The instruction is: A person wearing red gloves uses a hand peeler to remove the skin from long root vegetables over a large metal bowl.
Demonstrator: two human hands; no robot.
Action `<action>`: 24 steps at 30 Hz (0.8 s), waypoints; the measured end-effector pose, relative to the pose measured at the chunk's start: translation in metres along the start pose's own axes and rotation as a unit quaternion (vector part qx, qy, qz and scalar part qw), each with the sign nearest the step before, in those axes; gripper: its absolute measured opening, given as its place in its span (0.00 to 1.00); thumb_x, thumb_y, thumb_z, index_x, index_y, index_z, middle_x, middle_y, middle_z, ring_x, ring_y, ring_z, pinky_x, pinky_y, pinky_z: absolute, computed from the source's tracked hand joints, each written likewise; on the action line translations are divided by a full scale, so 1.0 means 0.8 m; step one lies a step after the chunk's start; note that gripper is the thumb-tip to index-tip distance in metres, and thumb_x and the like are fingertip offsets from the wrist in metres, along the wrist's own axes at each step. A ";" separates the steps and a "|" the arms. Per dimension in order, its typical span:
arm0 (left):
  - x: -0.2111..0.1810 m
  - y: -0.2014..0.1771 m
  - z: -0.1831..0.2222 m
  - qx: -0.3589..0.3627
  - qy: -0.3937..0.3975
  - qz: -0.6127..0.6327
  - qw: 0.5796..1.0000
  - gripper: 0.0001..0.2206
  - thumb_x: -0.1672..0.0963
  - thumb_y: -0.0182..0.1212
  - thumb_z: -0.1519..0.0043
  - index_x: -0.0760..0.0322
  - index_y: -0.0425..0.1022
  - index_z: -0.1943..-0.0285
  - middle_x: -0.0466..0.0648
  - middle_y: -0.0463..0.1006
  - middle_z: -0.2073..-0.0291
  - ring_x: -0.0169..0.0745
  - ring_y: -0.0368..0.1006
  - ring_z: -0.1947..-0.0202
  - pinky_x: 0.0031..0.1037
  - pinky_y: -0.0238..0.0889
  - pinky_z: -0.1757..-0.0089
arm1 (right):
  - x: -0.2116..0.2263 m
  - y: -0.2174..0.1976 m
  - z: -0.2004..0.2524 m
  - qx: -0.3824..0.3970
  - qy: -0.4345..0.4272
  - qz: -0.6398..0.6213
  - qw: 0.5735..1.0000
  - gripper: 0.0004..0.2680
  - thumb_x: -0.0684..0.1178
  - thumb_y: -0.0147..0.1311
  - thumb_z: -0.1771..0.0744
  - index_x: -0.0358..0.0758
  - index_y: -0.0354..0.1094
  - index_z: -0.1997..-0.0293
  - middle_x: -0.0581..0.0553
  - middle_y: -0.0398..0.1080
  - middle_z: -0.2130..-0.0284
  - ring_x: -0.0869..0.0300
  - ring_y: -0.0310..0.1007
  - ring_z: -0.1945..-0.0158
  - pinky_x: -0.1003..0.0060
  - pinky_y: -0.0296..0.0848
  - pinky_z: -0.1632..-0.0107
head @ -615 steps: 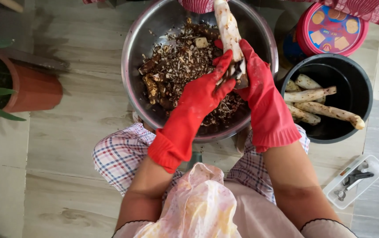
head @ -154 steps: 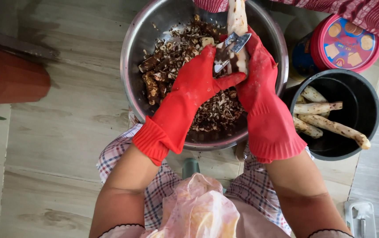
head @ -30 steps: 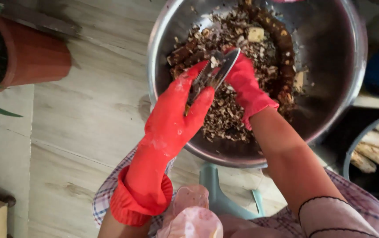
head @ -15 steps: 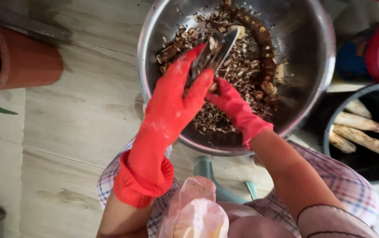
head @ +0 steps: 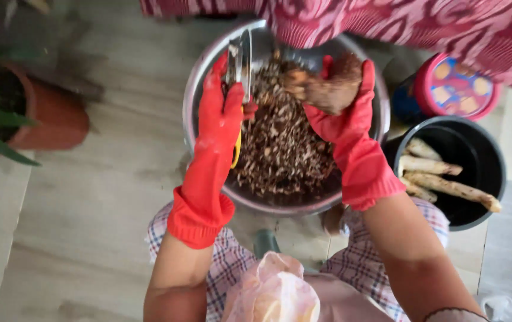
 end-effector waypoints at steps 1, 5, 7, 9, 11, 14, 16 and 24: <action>-0.011 0.003 0.007 0.011 -0.076 0.022 0.997 0.24 0.58 0.48 0.31 0.53 0.55 0.24 0.52 0.67 0.33 0.34 0.79 0.69 0.25 0.78 0.63 | 0.005 0.018 -0.026 0.253 0.078 0.105 0.958 0.26 0.70 0.58 0.39 0.43 0.68 0.43 0.32 0.62 0.48 0.43 0.61 0.46 0.53 0.66 0.43; -0.033 0.029 0.027 0.063 -0.198 0.024 0.978 0.29 0.61 0.47 0.31 0.42 0.52 0.20 0.56 0.80 0.52 0.39 0.78 0.65 0.27 0.78 0.62 | -0.022 0.110 0.088 -0.043 0.079 0.013 0.996 0.19 0.51 0.66 0.37 0.19 0.69 0.53 0.29 0.77 0.68 0.49 0.81 0.70 0.60 0.86 0.61; -0.032 0.045 0.032 0.107 -0.162 0.050 0.980 0.28 0.62 0.45 0.30 0.39 0.51 0.21 0.58 0.58 0.35 0.36 0.76 0.66 0.27 0.77 0.62 | -0.010 0.072 0.077 -0.034 0.104 0.014 0.994 0.16 0.49 0.62 0.36 0.28 0.69 0.47 0.31 0.76 0.60 0.52 0.79 0.68 0.60 0.81 0.63; -0.027 0.057 0.041 0.153 -0.131 0.075 0.977 0.28 0.62 0.43 0.30 0.37 0.51 0.23 0.60 0.35 0.19 0.33 0.74 0.68 0.27 0.77 0.62 | -0.003 0.041 0.070 -0.031 0.128 0.012 0.991 0.15 0.48 0.58 0.34 0.37 0.68 0.41 0.33 0.74 0.53 0.56 0.78 0.67 0.61 0.77 0.64; -0.037 0.073 0.051 0.250 -0.023 0.146 0.957 0.27 0.63 0.39 0.25 0.35 0.50 0.21 0.63 0.37 0.18 0.30 0.65 0.73 0.21 0.68 0.71 | -0.002 0.034 0.063 0.020 0.179 -0.071 0.981 0.18 0.50 0.55 0.32 0.45 0.65 0.33 0.31 0.70 0.46 0.51 0.77 0.67 0.58 0.81 0.60; -0.077 0.093 0.063 0.324 -0.086 0.006 0.942 0.42 0.36 0.49 0.43 0.37 0.35 0.21 0.53 0.31 0.17 0.68 0.60 0.29 0.34 0.80 0.58 | -0.011 0.072 0.068 0.128 0.082 0.000 0.988 0.24 0.45 0.56 0.32 0.28 0.56 0.27 0.35 0.76 0.61 0.61 0.76 0.71 0.71 0.81 0.68; -0.073 0.096 0.064 0.321 -0.032 -0.027 0.946 0.44 0.45 0.64 0.44 0.39 0.38 0.20 0.47 0.41 0.18 0.55 0.54 0.24 0.34 0.63 0.43 | -0.016 0.073 0.072 0.059 0.037 0.038 0.997 0.20 0.50 0.56 0.33 0.32 0.64 0.35 0.41 0.74 0.71 0.60 0.72 0.75 0.67 0.75 0.69; -0.061 0.113 0.065 0.349 0.054 -0.059 0.934 0.51 0.56 0.81 0.41 0.35 0.39 0.18 0.38 0.36 0.16 0.43 0.46 0.18 0.35 0.48 0.25 | -0.003 0.057 0.081 -0.003 -0.012 0.068 0.998 0.18 0.53 0.57 0.34 0.36 0.71 0.40 0.43 0.72 0.74 0.59 0.70 0.76 0.62 0.71 0.69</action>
Point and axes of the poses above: each hand's wrist, its own z-axis away from the middle knuckle, its own y-axis out of the palm, x = y × z, the point moved 6 cm from there along -z, towards the middle knuckle
